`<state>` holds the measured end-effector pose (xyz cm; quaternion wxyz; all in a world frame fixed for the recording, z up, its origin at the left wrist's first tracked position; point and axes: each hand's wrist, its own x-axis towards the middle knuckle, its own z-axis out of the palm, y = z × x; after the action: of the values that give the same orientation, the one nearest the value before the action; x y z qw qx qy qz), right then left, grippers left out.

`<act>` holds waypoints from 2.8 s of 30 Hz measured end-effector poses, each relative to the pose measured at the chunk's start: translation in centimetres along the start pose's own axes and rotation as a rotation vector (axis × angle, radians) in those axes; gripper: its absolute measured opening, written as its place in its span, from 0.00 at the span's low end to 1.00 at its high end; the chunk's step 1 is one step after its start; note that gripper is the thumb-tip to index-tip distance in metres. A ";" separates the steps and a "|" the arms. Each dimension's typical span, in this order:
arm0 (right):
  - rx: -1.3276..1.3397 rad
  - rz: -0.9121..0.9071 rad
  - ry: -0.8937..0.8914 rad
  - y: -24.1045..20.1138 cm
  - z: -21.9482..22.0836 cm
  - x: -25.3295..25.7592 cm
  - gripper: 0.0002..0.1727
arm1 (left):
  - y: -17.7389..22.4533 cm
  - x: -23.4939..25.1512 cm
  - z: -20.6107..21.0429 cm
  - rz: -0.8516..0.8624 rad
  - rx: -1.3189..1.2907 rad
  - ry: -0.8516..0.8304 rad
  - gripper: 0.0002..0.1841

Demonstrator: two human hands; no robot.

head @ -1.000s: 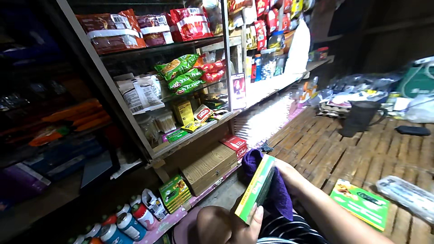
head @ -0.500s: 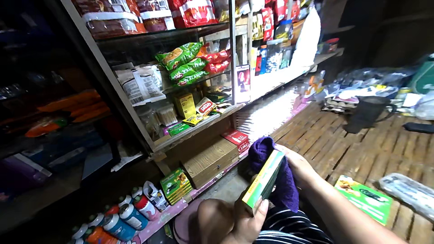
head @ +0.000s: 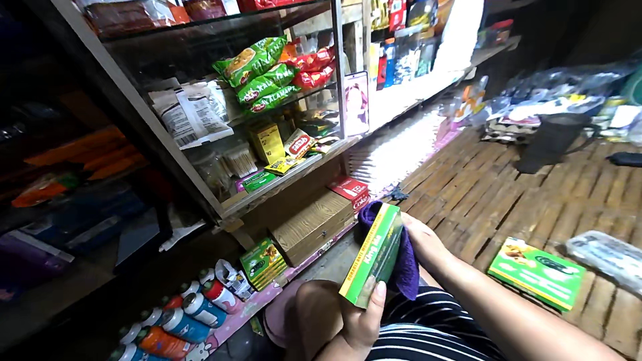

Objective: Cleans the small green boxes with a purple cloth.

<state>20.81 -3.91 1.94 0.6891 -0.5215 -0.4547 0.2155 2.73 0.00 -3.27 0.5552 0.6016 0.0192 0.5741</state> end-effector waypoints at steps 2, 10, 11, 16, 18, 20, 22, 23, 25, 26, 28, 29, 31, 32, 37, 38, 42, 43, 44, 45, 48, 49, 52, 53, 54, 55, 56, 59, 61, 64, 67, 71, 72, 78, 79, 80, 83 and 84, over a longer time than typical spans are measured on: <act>-0.094 -0.155 0.043 0.8 0.2 -0.2 0.30 | -0.1 0.0 0.0 -0.003 0.004 -0.003 0.15; -0.471 -0.552 0.125 4.6 3.1 -2.4 0.34 | -0.6 -0.2 -0.3 -0.081 -0.117 0.071 0.18; -0.500 -0.556 0.111 4.9 3.6 -2.8 0.34 | -0.6 -0.2 -0.3 -0.088 -0.121 0.085 0.18; -0.592 -0.699 0.008 5.9 5.1 -4.1 0.31 | -0.7 0.3 -0.5 -0.075 -0.118 0.126 0.21; -0.621 -0.768 -0.034 5.6 5.3 -4.2 0.29 | -0.4 0.6 -0.3 -0.095 -0.106 0.166 0.21; -0.638 -0.829 -0.055 5.2 5.2 -3.9 0.24 | -0.2 0.8 -0.2 -0.118 -0.125 0.185 0.20; -0.644 -0.886 -0.065 4.6 4.9 -3.6 0.20 | -0.3 0.9 -0.3 -0.126 -0.140 0.181 0.20; -0.633 -0.910 -0.072 4.3 4.7 -3.4 0.18 | -0.3 0.9 -0.3 -0.128 -0.148 0.179 0.20; -0.588 -0.957 -0.090 3.7 4.2 -3.0 0.16 | -0.5 0.7 -0.3 -0.138 -0.171 0.170 0.20; -0.577 -0.977 -0.095 3.5 4.0 -2.8 0.16 | -0.5 0.6 -0.3 -0.143 -0.178 0.165 0.20; -0.577 -0.998 -0.079 3.2 3.6 -2.4 0.16 | -0.6 0.4 -0.2 -0.159 -0.183 0.156 0.22; -0.583 -0.999 -0.055 3.1 3.5 -2.1 0.17 | -0.7 0.4 -0.2 -0.172 -0.183 0.154 0.23; -0.595 -0.967 0.008 3.2 3.2 -1.5 0.18 | -0.7 0.3 -0.3 -0.208 -0.177 0.151 0.26; -0.603 -0.932 0.040 3.4 3.1 -1.3 0.19 | -0.7 0.2 -0.2 -0.219 -0.177 0.150 0.27; -0.633 -0.917 0.013 3.3 3.3 -1.7 0.18 | -0.4 0.6 0.0 -0.253 -0.183 0.150 0.25; -0.635 -0.938 -0.026 3.1 3.3 -1.8 0.18 | -0.3 0.7 0.0 -0.258 -0.189 0.146 0.24; -0.663 -0.946 -0.044 2.7 2.6 -0.8 0.20 | 0.1 0.7 -0.1 -0.330 -0.196 0.127 0.20; -0.671 -0.902 -0.025 2.5 2.3 -0.4 0.21 | 0.2 0.7 0.0 -0.352 -0.189 0.122 0.20; -0.680 -0.848 -0.002 2.4 2.0 -0.1 0.22 | 0.3 0.6 0.0 -0.366 -0.186 0.115 0.19; -0.692 -0.793 0.023 2.3 1.9 0.2 0.23 | 0.2 0.6 0.1 -0.380 -0.184 0.109 0.19; -0.720 -0.728 0.018 2.3 1.9 0.0 0.25 | 0.2 0.5 0.1 -0.426 -0.167 0.106 0.18; -0.711 -0.759 -0.023 2.4 2.1 -0.3 0.25 | 0.2 0.6 0.2 -0.435 -0.160 0.115 0.19; -0.686 -0.875 -0.199 2.2 2.3 -0.9 0.22 | 0.5 1.0 0.4 -0.481 -0.167 0.152 0.21; -0.683 -0.892 -0.239 2.1 2.2 -0.8 0.22 | 0.5 1.1 0.4 -0.491 -0.174 0.156 0.22; -0.683 -0.897 -0.242 2.0 2.0 -0.6 0.22 | 0.6 1.1 0.4 -0.501 -0.179 0.148 0.22; -0.685 -0.886 -0.214 2.0 1.8 -0.3 0.22 | 0.6 1.1 0.4 -0.509 -0.182 0.138 0.22; -0.690 -0.856 -0.174 2.0 1.7 0.1 0.23 | 0.6 1.0 0.4 -0.515 -0.186 0.121 0.23; -0.744 -0.713 -0.054 2.0 1.4 0.6 0.27 | 0.9 0.8 0.5 -0.547 -0.189 0.091 0.24; -0.746 -0.677 -0.075 1.9 1.6 0.2 0.28 | 0.9 0.7 0.6 -0.551 -0.190 0.103 0.23; -0.698 -0.633 -0.167 1.7 2.2 -0.9 0.30 | 0.7 0.8 0.5 -0.549 -0.179 0.129 0.24; -0.628 -0.607 -0.249 1.7 2.6 -1.6 0.30 | 0.5 1.0 0.5 -0.554 -0.192 0.146 0.25; -0.553 -0.606 -0.293 1.6 2.6 -2.0 0.25 | 0.3 1.0 0.3 -0.543 -0.233 0.117 0.24; -0.545 -0.606 -0.309 1.5 2.7 -2.1 0.26 | 0.2 1.0 0.3 -0.532 -0.248 0.108 0.23; -0.493 -0.636 -0.333 1.5 3.0 -2.3 0.24 | 0.2 1.0 0.3 -0.527 -0.268 0.122 0.19; -0.500 -0.631 -0.327 1.5 3.0 -2.1 0.24 | 0.2 1.1 0.3 -0.530 -0.267 0.106 0.20; -0.505 -0.630 -0.319 1.5 2.9 -2.0 0.23 | 0.3 1.1 0.4 -0.536 -0.267 0.093 0.21; -0.529 -0.614 -0.257 1.7 2.6 -1.4 0.24 | 0.6 1.1 0.5 -0.574 -0.272 0.072 0.24; -0.539 -0.594 -0.225 1.9 2.5 -1.1 0.25 | 0.6 0.9 0.5 -0.588 -0.267 0.063 0.25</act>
<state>18.46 -2.79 -0.11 0.5062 -0.5026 -0.6979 -0.0638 3.01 0.05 -2.08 0.7704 0.4741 0.1338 0.4047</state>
